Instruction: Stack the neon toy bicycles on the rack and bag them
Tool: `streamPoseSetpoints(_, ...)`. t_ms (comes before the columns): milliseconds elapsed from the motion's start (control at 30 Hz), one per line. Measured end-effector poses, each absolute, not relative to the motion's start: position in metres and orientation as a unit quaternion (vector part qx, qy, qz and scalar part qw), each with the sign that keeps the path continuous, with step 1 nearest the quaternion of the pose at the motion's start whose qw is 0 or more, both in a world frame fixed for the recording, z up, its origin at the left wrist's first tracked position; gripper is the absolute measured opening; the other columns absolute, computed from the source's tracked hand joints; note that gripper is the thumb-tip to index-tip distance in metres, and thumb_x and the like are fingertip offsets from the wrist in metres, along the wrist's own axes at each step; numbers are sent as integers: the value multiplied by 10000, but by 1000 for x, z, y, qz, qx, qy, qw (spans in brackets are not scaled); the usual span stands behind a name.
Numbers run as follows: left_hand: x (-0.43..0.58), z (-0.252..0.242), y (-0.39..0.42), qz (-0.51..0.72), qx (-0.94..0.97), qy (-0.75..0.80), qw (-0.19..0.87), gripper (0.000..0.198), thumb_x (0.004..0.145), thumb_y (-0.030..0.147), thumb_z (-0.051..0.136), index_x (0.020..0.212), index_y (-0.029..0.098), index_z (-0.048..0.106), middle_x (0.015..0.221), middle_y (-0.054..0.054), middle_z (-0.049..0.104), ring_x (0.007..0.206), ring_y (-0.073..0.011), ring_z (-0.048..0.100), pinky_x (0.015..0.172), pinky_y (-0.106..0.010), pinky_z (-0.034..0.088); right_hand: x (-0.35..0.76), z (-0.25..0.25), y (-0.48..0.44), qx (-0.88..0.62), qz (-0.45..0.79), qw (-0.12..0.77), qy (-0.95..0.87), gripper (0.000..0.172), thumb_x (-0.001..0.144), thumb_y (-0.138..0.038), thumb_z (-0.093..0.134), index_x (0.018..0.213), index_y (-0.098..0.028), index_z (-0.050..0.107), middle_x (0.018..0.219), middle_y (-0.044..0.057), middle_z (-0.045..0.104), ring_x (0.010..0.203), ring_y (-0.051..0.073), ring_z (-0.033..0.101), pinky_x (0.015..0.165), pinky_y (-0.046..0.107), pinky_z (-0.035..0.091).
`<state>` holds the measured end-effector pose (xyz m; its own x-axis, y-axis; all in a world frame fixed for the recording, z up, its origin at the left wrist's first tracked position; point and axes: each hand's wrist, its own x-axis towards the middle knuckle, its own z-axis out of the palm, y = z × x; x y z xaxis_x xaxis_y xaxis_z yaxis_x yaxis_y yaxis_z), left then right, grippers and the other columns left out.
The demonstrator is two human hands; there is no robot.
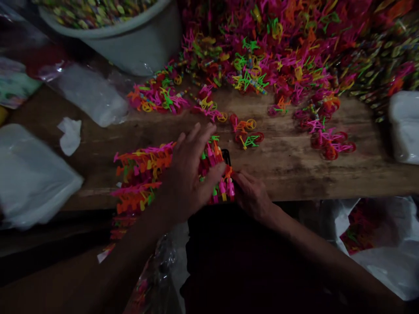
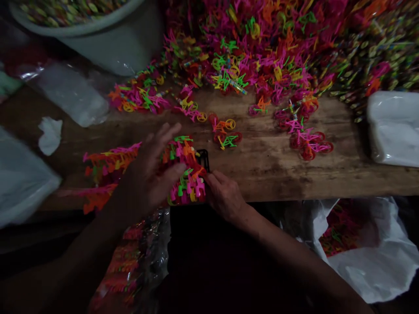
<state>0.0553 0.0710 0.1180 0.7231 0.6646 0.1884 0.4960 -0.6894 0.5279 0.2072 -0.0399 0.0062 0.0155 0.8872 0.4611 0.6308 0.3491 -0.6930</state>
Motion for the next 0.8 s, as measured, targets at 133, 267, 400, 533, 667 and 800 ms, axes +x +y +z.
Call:
streamPoseSetpoints(133,69,115,61,127,919,352,127,865,871,408,677,1620,223,287,1708,-140,350,1608,-410,258,1309,-685,188,206,5,-40,-541,131,454,-695,170,952,-67,452,986,-200,552,836,37,589,692,168,526,588,263,427)
streamPoseSetpoints(267,86,109,56,86,899,421,86,844,878,313,628,1624,148,268,1719,-199,301,1613,-408,245,1318,-670,150,205,10,-41,-551,157,436,-694,229,966,-48,423,1081,-189,563,896,59,613,756,180,567,608,269,465)
streamPoseSetpoints(400,91,107,61,65,897,428,89,811,899,278,571,1629,109,261,1708,-208,322,1601,-363,295,1330,-628,131,211,19,-37,-545,226,402,-700,229,967,-55,447,1097,-190,577,908,53,614,755,172,583,603,263,471)
streamPoseSetpoints(533,90,108,65,46,900,425,86,774,924,277,534,1629,91,275,1705,-199,337,1589,-357,318,1329,-622,128,213,20,-33,-557,275,381,-685,207,958,-86,481,1112,-174,587,979,83,656,801,179,625,662,275,514)
streamPoseSetpoints(667,85,107,62,43,908,410,72,777,921,273,545,1630,100,280,1707,-186,341,1581,-363,333,1327,-615,155,201,11,-37,-575,232,373,-691,181,967,-103,474,1061,-178,609,948,86,675,799,187,627,662,285,522)
streamPoseSetpoints(800,75,104,58,71,922,377,48,755,938,266,532,1630,113,270,1679,-176,401,1564,-344,371,1317,-614,198,207,13,-44,-544,276,411,-678,256,932,-67,463,1096,-182,624,1018,96,706,839,186,663,720,301,569)
